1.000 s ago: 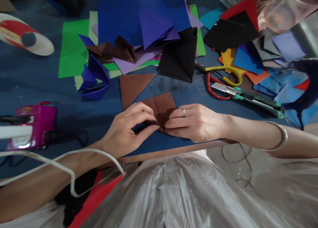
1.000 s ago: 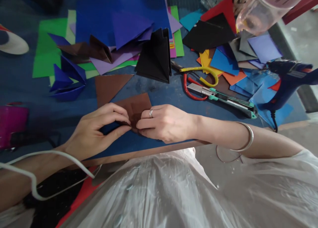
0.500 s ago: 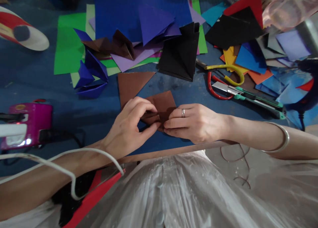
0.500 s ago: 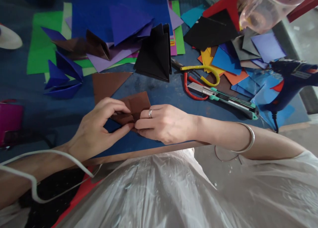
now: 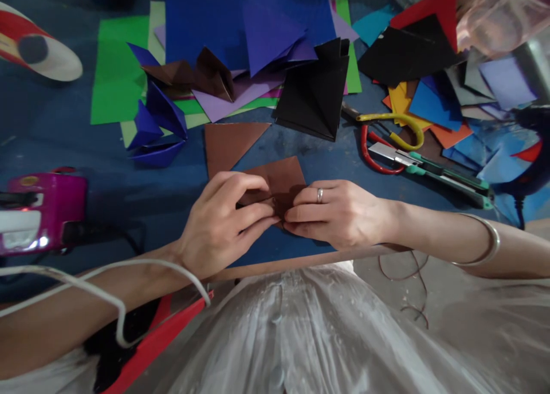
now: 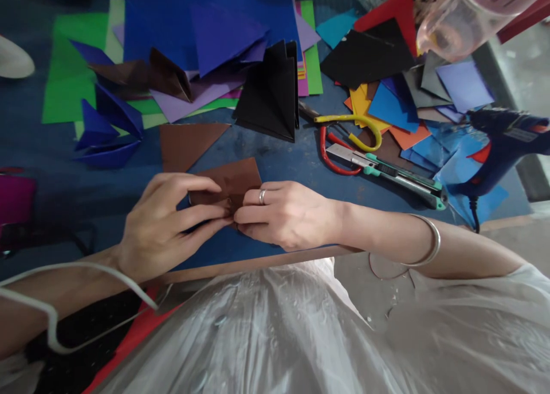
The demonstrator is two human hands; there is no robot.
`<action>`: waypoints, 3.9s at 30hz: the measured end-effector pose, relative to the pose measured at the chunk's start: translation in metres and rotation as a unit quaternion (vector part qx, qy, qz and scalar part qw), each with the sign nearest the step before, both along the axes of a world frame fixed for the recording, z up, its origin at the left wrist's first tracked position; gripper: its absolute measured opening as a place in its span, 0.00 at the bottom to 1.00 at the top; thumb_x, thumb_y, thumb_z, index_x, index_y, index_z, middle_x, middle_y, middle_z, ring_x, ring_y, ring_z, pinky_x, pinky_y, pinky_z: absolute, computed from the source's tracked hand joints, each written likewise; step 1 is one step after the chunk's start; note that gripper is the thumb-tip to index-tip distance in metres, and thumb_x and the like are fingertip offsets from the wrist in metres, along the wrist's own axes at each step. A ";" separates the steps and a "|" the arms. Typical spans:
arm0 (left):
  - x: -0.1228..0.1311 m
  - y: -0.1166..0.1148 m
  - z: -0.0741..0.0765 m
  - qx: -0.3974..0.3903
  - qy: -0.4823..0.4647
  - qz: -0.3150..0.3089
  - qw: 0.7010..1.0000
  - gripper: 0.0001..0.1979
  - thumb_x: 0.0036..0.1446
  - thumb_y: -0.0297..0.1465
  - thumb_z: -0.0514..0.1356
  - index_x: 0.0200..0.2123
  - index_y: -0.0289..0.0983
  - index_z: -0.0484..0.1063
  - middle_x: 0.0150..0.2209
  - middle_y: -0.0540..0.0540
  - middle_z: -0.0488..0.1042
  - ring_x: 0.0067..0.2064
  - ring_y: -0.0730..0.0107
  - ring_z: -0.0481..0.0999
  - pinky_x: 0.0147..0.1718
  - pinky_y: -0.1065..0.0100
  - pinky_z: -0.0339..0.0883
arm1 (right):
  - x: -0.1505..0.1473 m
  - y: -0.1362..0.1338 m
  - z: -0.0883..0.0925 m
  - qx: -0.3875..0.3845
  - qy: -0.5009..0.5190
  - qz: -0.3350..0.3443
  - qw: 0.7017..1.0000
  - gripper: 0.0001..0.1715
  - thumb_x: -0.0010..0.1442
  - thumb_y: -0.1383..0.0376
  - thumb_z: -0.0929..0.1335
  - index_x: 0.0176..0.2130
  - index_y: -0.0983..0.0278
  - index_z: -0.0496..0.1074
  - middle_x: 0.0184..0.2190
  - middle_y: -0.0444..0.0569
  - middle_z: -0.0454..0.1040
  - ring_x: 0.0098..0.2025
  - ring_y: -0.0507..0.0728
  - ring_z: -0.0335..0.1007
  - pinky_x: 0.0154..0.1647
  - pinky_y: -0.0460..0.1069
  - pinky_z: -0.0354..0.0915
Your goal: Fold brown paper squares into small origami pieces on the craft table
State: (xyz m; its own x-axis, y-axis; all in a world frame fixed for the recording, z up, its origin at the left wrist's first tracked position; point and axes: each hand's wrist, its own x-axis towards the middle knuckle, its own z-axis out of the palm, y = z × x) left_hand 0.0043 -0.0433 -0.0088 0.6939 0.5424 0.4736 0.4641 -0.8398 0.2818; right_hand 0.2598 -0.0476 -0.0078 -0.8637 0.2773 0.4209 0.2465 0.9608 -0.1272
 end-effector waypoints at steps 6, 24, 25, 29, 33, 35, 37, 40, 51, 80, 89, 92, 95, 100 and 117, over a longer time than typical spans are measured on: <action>0.002 -0.008 0.005 0.123 0.040 -0.011 0.992 0.03 0.61 0.28 0.68 0.39 0.39 0.79 0.41 0.48 0.84 0.45 0.61 0.82 0.49 0.55 0.76 | 0.000 -0.001 0.002 -0.014 -0.011 0.003 1.000 0.17 0.74 0.69 0.61 0.43 0.64 0.79 0.45 0.48 0.81 0.45 0.54 0.74 0.44 0.51 0.69; -0.009 -0.032 -0.002 0.160 0.100 -0.047 0.981 0.18 0.62 0.32 0.67 0.49 0.22 0.78 0.48 0.29 0.82 0.51 0.49 0.83 0.52 0.56 0.81 | -0.002 -0.001 0.004 -0.042 0.020 -0.004 0.999 0.17 0.73 0.70 0.62 0.42 0.67 0.80 0.45 0.49 0.83 0.46 0.55 0.75 0.47 0.51 0.72; -0.009 -0.032 -0.002 0.159 0.098 -0.048 0.981 0.18 0.62 0.32 0.68 0.49 0.22 0.78 0.49 0.29 0.82 0.51 0.49 0.83 0.52 0.56 0.81 | -0.002 -0.001 0.004 -0.042 0.021 -0.005 0.999 0.17 0.73 0.70 0.62 0.42 0.67 0.80 0.45 0.49 0.83 0.46 0.55 0.75 0.47 0.51 0.72; -0.010 -0.032 -0.003 0.152 0.097 -0.051 0.982 0.20 0.62 0.34 0.68 0.50 0.23 0.78 0.49 0.28 0.81 0.51 0.48 0.83 0.54 0.55 0.80 | -0.003 -0.001 0.004 -0.041 0.013 -0.006 0.999 0.17 0.73 0.69 0.61 0.43 0.66 0.79 0.45 0.49 0.83 0.47 0.55 0.75 0.48 0.51 0.72; -0.011 -0.033 -0.003 0.150 0.097 -0.068 0.981 0.20 0.62 0.33 0.67 0.50 0.21 0.78 0.49 0.28 0.81 0.51 0.47 0.83 0.53 0.55 0.80 | -0.002 0.000 0.003 -0.037 0.004 0.000 0.999 0.16 0.73 0.70 0.61 0.44 0.66 0.79 0.45 0.50 0.82 0.47 0.55 0.75 0.47 0.51 0.72; -0.010 -0.033 -0.003 0.150 0.091 -0.074 0.982 0.19 0.63 0.32 0.66 0.50 0.21 0.78 0.48 0.28 0.82 0.51 0.48 0.83 0.53 0.56 0.81 | -0.001 0.001 0.002 -0.034 0.006 -0.002 0.999 0.17 0.73 0.70 0.61 0.44 0.65 0.78 0.45 0.50 0.82 0.48 0.55 0.75 0.47 0.51 0.72; -0.010 -0.033 -0.003 0.152 0.090 -0.075 0.981 0.18 0.63 0.32 0.66 0.50 0.21 0.78 0.48 0.29 0.82 0.52 0.48 0.83 0.52 0.56 0.81 | 0.000 0.001 0.001 -0.035 0.016 -0.010 0.999 0.17 0.73 0.70 0.60 0.45 0.65 0.78 0.45 0.49 0.82 0.48 0.55 0.75 0.48 0.51 0.71; -0.008 -0.033 -0.003 0.157 0.089 -0.071 0.981 0.18 0.64 0.32 0.65 0.49 0.22 0.78 0.47 0.30 0.82 0.50 0.49 0.84 0.51 0.57 0.82 | -0.001 0.001 0.001 -0.055 0.033 -0.066 0.996 0.17 0.71 0.73 0.61 0.49 0.67 0.77 0.46 0.52 0.81 0.49 0.57 0.74 0.51 0.53 0.69; -0.008 -0.032 -0.003 0.159 0.080 -0.067 0.982 0.16 0.65 0.31 0.64 0.48 0.21 0.78 0.47 0.29 0.82 0.50 0.48 0.84 0.49 0.56 0.83 | -0.017 0.008 0.007 -0.226 0.012 -0.223 0.948 0.12 0.70 0.58 0.68 0.39 0.64 0.73 0.40 0.49 0.76 0.43 0.58 0.66 0.46 0.54 0.55; -0.009 -0.033 -0.005 0.137 0.069 -0.076 0.985 0.18 0.66 0.30 0.62 0.49 0.18 0.76 0.46 0.26 0.82 0.49 0.45 0.84 0.48 0.54 0.83 | -0.032 -0.001 0.003 -0.140 -0.049 -0.282 0.948 0.14 0.74 0.62 0.63 0.37 0.64 0.71 0.34 0.49 0.73 0.36 0.59 0.62 0.41 0.53 0.51; -0.009 -0.032 -0.001 0.152 0.078 -0.081 0.982 0.20 0.66 0.33 0.63 0.49 0.18 0.76 0.46 0.27 0.82 0.50 0.46 0.84 0.49 0.55 0.82 | -0.033 -0.002 0.004 -0.133 -0.069 -0.294 0.944 0.14 0.74 0.62 0.63 0.37 0.64 0.72 0.35 0.50 0.74 0.37 0.59 0.62 0.41 0.54 0.51; -0.011 -0.033 -0.002 0.151 0.082 -0.090 0.981 0.22 0.66 0.35 0.62 0.52 0.18 0.75 0.47 0.26 0.81 0.50 0.45 0.83 0.49 0.54 0.82 | -0.033 -0.002 0.004 -0.131 -0.072 -0.294 0.944 0.13 0.74 0.62 0.63 0.38 0.65 0.72 0.36 0.50 0.74 0.37 0.59 0.63 0.41 0.54 0.51; -0.012 -0.033 -0.003 0.142 0.085 -0.091 0.982 0.24 0.67 0.36 0.61 0.55 0.20 0.74 0.49 0.25 0.81 0.51 0.43 0.83 0.48 0.52 0.82 | -0.033 -0.002 0.004 -0.134 -0.074 -0.293 0.944 0.14 0.74 0.62 0.63 0.38 0.65 0.72 0.36 0.50 0.74 0.38 0.60 0.63 0.41 0.54 0.50; -0.013 -0.035 -0.004 0.126 0.086 -0.093 0.984 0.24 0.68 0.37 0.58 0.53 0.18 0.74 0.50 0.24 0.80 0.52 0.43 0.82 0.51 0.53 0.81 | -0.033 -0.001 0.004 -0.128 -0.077 -0.292 0.945 0.15 0.74 0.61 0.62 0.39 0.64 0.72 0.36 0.51 0.74 0.38 0.60 0.63 0.41 0.54 0.50; -0.015 -0.038 -0.014 0.018 0.032 -0.094 0.995 0.19 0.66 0.29 0.57 0.54 0.21 0.75 0.53 0.33 0.80 0.61 0.49 0.76 0.63 0.55 0.73 | -0.033 -0.002 0.003 -0.137 -0.072 -0.292 0.944 0.12 0.73 0.62 0.64 0.39 0.65 0.73 0.37 0.50 0.74 0.39 0.60 0.63 0.42 0.55 0.52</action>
State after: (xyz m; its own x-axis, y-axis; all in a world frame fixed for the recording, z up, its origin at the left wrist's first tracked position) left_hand -0.0110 -0.0813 -0.0227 0.8106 0.3839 0.4422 0.3146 -0.9224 0.2242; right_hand 0.2271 -0.0494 -0.0045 -0.5735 0.8046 0.1540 0.7571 0.5924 -0.2753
